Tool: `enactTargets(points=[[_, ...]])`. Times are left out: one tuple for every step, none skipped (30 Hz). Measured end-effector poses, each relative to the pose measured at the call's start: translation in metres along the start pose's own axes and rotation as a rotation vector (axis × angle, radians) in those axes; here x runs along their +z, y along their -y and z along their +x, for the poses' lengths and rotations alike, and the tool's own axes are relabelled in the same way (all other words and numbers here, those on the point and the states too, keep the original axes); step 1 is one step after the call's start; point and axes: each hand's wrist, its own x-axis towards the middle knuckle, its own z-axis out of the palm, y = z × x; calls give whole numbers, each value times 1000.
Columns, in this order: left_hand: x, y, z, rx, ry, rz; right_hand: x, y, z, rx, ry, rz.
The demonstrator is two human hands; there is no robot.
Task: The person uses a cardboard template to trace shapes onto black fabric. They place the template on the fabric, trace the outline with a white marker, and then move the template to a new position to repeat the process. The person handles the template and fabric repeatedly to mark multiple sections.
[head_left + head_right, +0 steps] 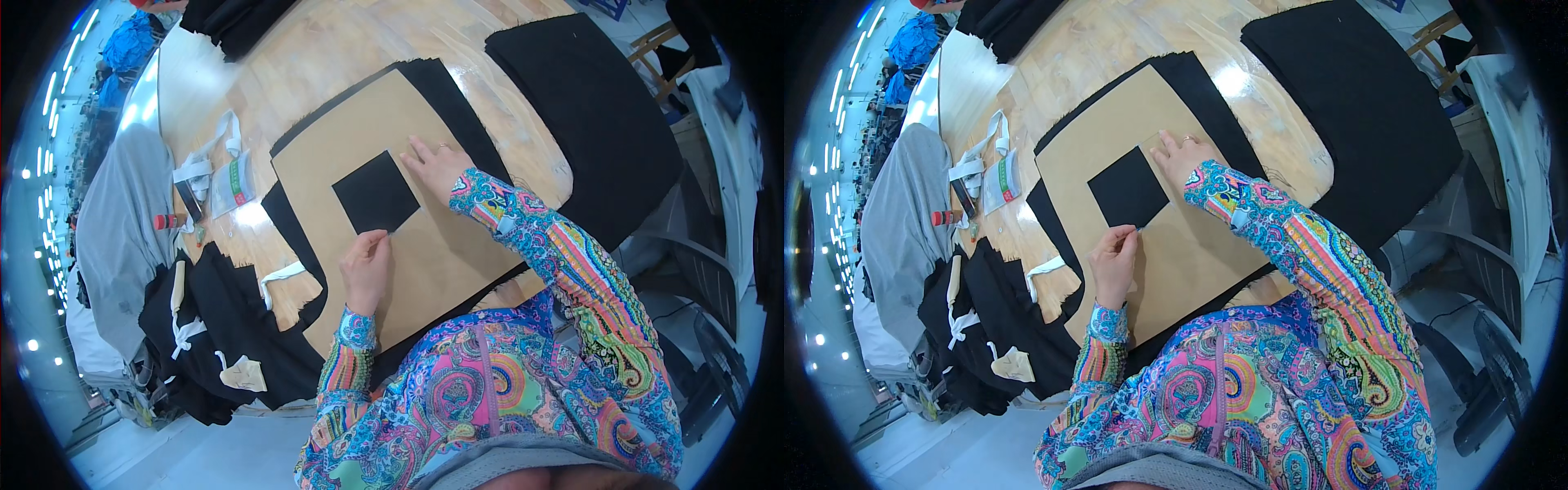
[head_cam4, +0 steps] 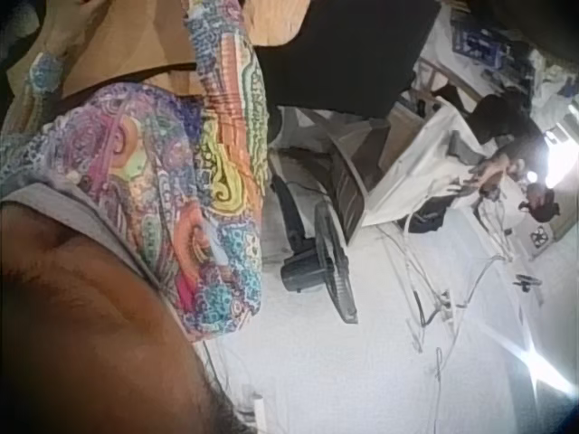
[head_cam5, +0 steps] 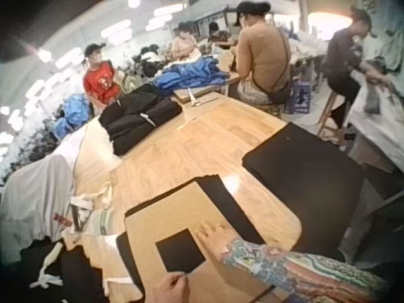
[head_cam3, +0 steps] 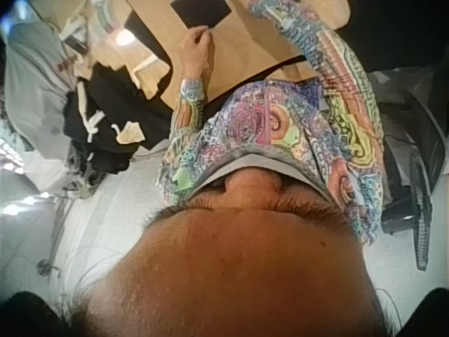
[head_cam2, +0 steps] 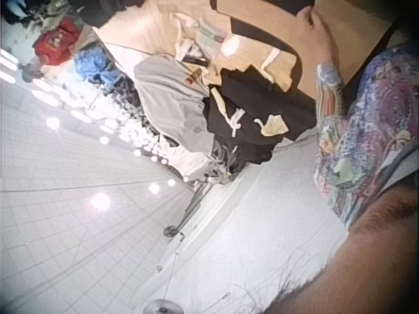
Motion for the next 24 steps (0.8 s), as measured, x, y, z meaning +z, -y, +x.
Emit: enactTargets(points=[[1,-1,2,5,5,-18,1,-1,1,3,-8,6],[2,-3,6,10,10,-36,2,-2,1,7,-17,12],[4,-5,12,15,17,-55,3,-3,1,13,-16,10],[5,-9,20,50,0,-49,3,-3,2,10,-15,13],[6,-14,33,85,-17,-46,4,-3,2,9,-13,12],[10,-18,47,120,-32,-43,2,-3,1,18,1,33],[15,-16,63,133,-60,-66,-2,-1,0,19,15,53],[22,-11,81,148,-88,-90,-5,1,0,21,28,72],[29,-10,96,167,-108,-118,-2,0,0,17,-3,50],[34,-10,106,165,-107,-64,2,0,1,13,-33,30],[37,-11,115,163,-106,-10,4,-1,1,8,-64,9],[39,-11,120,161,-107,45,6,-1,2,6,-65,7],[40,-13,121,169,-110,56,6,1,1,7,-61,9],[40,-14,122,177,-115,67,6,2,1,6,-58,12],[40,-15,122,184,-121,80,8,1,2,-2,-70,-4],[41,-19,123,189,-113,100,8,0,2,3,-70,-4],[41,-23,123,194,-106,120,6,-1,0,6,-71,-4],[41,-25,124,199,-101,142,4,-1,-1,9,-72,-4],[42,-22,125,201,-104,143,5,-1,0,8,-65,-3],[44,-18,127,203,-108,144,5,-1,0,7,-57,-2],[45,-14,128,205,-112,146,6,-1,1,6,-50,-1],[45,-15,128,202,-112,152,5,-1,1,5,-52,-3],[45,-15,128,198,-112,158,5,0,0,4,-53,-5],[45,-15,127,193,-111,163,5,0,0,3,-54,-7]])
